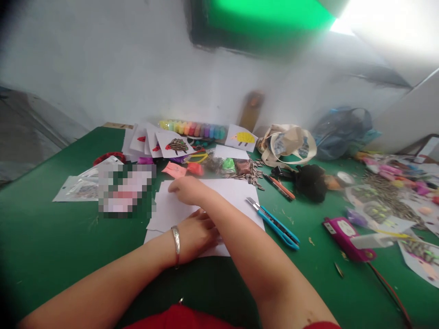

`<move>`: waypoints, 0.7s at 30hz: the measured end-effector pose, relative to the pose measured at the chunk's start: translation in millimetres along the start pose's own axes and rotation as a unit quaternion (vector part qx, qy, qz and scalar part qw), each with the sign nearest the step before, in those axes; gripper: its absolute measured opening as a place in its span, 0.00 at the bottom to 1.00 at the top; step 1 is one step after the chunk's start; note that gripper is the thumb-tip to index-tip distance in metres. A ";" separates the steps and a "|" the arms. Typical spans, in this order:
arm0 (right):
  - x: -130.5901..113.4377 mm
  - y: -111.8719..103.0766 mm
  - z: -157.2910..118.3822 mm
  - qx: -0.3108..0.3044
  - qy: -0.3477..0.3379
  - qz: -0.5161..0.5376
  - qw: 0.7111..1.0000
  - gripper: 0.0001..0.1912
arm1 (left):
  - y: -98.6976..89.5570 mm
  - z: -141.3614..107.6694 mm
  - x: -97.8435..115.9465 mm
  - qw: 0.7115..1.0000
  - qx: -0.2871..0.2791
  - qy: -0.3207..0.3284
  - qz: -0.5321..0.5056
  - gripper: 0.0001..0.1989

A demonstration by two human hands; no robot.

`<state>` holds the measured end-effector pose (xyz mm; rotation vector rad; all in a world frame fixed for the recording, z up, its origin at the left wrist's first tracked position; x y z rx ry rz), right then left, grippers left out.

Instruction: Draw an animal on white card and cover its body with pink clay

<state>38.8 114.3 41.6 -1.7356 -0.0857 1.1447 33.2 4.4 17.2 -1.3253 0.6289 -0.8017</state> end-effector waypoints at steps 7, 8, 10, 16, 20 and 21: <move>26.3 -34.7 -70.0 0.144 0.025 0.013 0.989 0.16 | -5.6 0.6 -2.4 1.000 0.009 0.019 -0.001 0.09; 31.8 -37.8 -83.7 0.168 0.026 0.015 0.985 0.15 | -7.4 1.1 -3.5 1.000 0.012 0.010 0.000 0.08; 40.8 -40.0 -108.8 0.202 0.030 0.022 0.979 0.13 | -9.7 2.4 -6.4 1.000 0.017 -0.015 0.001 0.09; 47.9 -19.0 -143.3 0.153 0.019 0.039 0.987 0.11 | -5.5 4.2 -15.7 0.999 0.018 -0.035 -0.014 0.09; 46.1 -6.0 -143.1 0.122 -0.014 -0.016 0.992 0.12 | -7.3 0.9 -26.7 0.998 0.001 -0.046 -0.037 0.12; 45.5 -5.1 -142.8 0.122 -0.015 -0.031 0.992 0.12 | -8.8 -0.7 -31.1 0.997 0.000 -0.065 -0.036 0.12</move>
Point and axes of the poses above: each hand's wrist, its own z-axis towards the middle knuckle, its own y-axis out of the palm, x = y × z, the point moved 3 cm from there along z, towards the middle knuckle, and after that the axes turned 8 degrees about z, right-handed, at the moved point
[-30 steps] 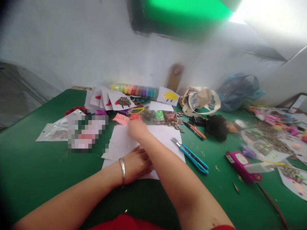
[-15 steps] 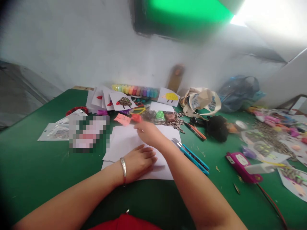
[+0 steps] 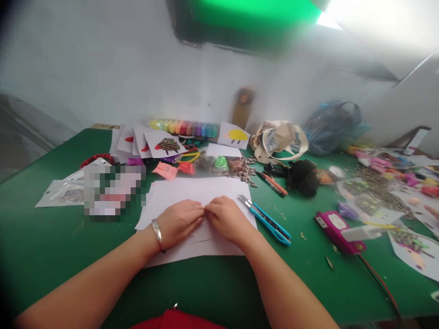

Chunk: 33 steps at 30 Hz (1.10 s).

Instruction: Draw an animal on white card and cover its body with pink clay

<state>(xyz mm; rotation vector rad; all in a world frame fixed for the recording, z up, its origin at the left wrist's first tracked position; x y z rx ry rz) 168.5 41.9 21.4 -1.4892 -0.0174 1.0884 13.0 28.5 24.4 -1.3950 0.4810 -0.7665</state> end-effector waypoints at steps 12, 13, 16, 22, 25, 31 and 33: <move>-5.9 -7.8 -2.9 0.000 -0.004 -0.067 0.998 0.12 | 8.4 -7.8 -27.3 0.979 -0.124 -0.156 0.038 0.30; -6.8 -7.4 -3.0 -0.010 -0.005 -0.065 0.998 0.11 | 7.7 -7.2 -26.6 0.980 -0.123 -0.151 0.040 0.30; -6.6 -8.4 -3.5 -0.027 -0.013 -0.051 0.998 0.11 | 5.5 -6.2 -23.8 0.983 -0.110 -0.134 0.055 0.27; 28.7 -57.7 -10.6 0.135 0.119 -0.067 0.982 0.14 | 8.1 -6.8 -18.4 0.991 -0.087 -0.083 0.051 0.22; 57.3 -92.8 -17.7 0.135 0.269 -0.178 0.937 0.17 | 10.1 -7.3 -18.3 0.993 -0.083 -0.066 0.048 0.22; 103.0 -114.8 -20.9 0.109 0.380 -0.263 0.880 0.18 | 9.7 -8.4 -18.1 0.998 -0.038 -0.035 0.023 0.19; 112.3 -108.6 -19.8 0.102 0.397 -0.270 0.871 0.17 | 8.8 -8.7 -18.6 0.999 -0.030 -0.031 0.014 0.16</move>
Point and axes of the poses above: each hand's wrist, its own z-axis towards the middle knuckle, its own y-axis out of the palm, x = y × z, the point moved 3 cm from there along z, towards the middle knuckle, and after that the axes turned 8 degrees about z, right-handed, at the moved point
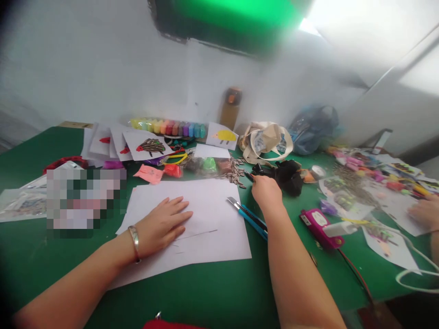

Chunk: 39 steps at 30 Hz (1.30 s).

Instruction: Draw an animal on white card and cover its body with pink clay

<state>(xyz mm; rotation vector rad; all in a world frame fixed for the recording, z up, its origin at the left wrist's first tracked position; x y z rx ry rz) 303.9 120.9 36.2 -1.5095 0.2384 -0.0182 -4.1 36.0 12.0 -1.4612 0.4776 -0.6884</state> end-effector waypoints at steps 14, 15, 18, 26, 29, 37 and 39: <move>5.3 17.8 5.1 -0.007 0.038 -0.042 0.998 0.17 | -7.0 1.1 -9.7 0.999 0.026 -0.002 -0.035 0.13; 4.9 17.6 3.1 -0.006 0.033 -0.044 0.998 0.17 | -9.5 1.0 -13.8 0.999 0.033 -0.009 -0.037 0.13; 4.0 15.6 -5.3 -0.002 0.022 -0.040 0.999 0.17 | -19.1 -0.9 -28.4 0.994 0.087 -0.052 -0.039 0.15; -15.2 1.4 -22.4 0.017 -0.008 0.139 0.990 0.14 | -31.0 -6.5 -41.4 0.980 0.146 -0.132 -0.036 0.18; -38.1 -5.2 -35.8 0.009 -0.034 0.329 0.944 0.21 | -32.7 -6.7 -41.9 0.979 0.141 -0.146 -0.035 0.18; -116.5 -7.6 -84.1 -0.193 -0.015 0.764 0.615 0.21 | -36.9 -10.5 -48.2 0.979 0.087 -0.181 -0.046 0.19; -128.0 -7.0 -88.3 -0.211 -0.006 0.786 0.581 0.19 | -36.1 -10.6 -48.2 0.979 0.084 -0.183 -0.043 0.19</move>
Point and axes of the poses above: each hand's wrist, its own z-axis towards the middle knuckle, its own y-axis out of the palm, x = y × z, the point moved 3 cm from there along z, towards the middle knuckle, and after that the axes turned 8 degrees about z, right-handed, at the moved point
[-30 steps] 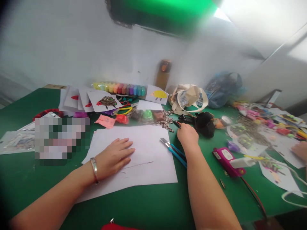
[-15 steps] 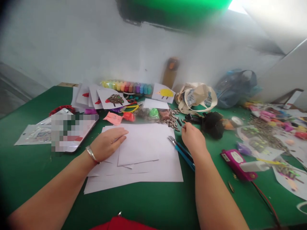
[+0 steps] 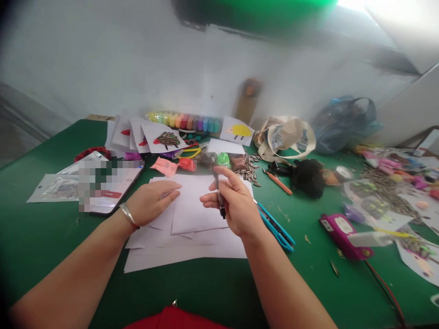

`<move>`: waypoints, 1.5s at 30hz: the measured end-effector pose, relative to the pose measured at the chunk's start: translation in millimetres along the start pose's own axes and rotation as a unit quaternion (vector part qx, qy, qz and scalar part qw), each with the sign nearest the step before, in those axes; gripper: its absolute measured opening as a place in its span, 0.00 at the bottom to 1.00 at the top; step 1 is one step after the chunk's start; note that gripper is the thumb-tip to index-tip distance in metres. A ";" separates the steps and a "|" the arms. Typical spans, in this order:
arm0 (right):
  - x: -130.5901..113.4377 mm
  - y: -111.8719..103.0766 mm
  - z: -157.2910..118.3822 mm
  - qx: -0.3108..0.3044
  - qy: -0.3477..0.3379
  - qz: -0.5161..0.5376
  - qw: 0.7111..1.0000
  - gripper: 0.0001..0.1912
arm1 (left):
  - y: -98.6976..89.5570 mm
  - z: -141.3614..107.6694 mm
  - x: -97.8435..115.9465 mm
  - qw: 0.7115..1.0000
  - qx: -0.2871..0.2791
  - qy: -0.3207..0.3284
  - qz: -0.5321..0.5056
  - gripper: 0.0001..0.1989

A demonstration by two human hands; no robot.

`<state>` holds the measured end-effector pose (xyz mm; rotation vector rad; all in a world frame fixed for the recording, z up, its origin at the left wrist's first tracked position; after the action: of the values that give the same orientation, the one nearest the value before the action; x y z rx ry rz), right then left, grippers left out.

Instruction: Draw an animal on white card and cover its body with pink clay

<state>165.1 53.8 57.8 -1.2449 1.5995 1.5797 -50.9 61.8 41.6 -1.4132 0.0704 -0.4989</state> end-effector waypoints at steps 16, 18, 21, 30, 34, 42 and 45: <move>8.8 -36.4 14.2 0.002 -0.239 -0.556 0.796 0.17 | 13.6 0.7 14.4 0.986 -0.097 0.125 0.051 0.07; -1.6 -49.4 15.1 0.015 -0.219 -0.607 0.764 0.18 | 14.5 0.9 12.6 0.987 -0.098 0.121 0.049 0.08; -13.6 -67.5 15.9 0.007 -0.137 -0.642 0.755 0.17 | 15.5 1.5 11.0 0.986 -0.107 0.118 0.045 0.09; -20.3 -79.3 5.9 -0.064 0.001 -0.602 0.796 0.24 | 16.5 1.7 7.8 0.987 -0.111 0.105 0.047 0.14; -46.6 -112.4 16.3 0.148 -0.059 -0.684 0.712 0.22 | 18.0 1.8 6.6 0.988 -0.114 0.099 0.042 0.15; -43.5 -161.6 33.2 0.279 0.027 -0.762 0.584 0.18 | 18.8 -0.3 8.2 0.985 -0.134 0.089 0.059 0.15; -37.9 -163.5 33.2 0.282 0.036 -0.762 0.582 0.15 | 17.3 0.3 9.6 0.986 -0.126 0.091 0.054 0.14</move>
<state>318.8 115.2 14.3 -1.4729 0.3745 -0.1263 -37.2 59.8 27.5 -1.5969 0.3672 -0.5424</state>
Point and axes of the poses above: each hand's wrist, its own z-axis towards the middle knuckle, its own y-axis out of the palm, x = y × z, the point moved 3 cm from there along z, towards the middle knuckle, and after that the axes turned 8 degrees about z, right-handed, at the moved point
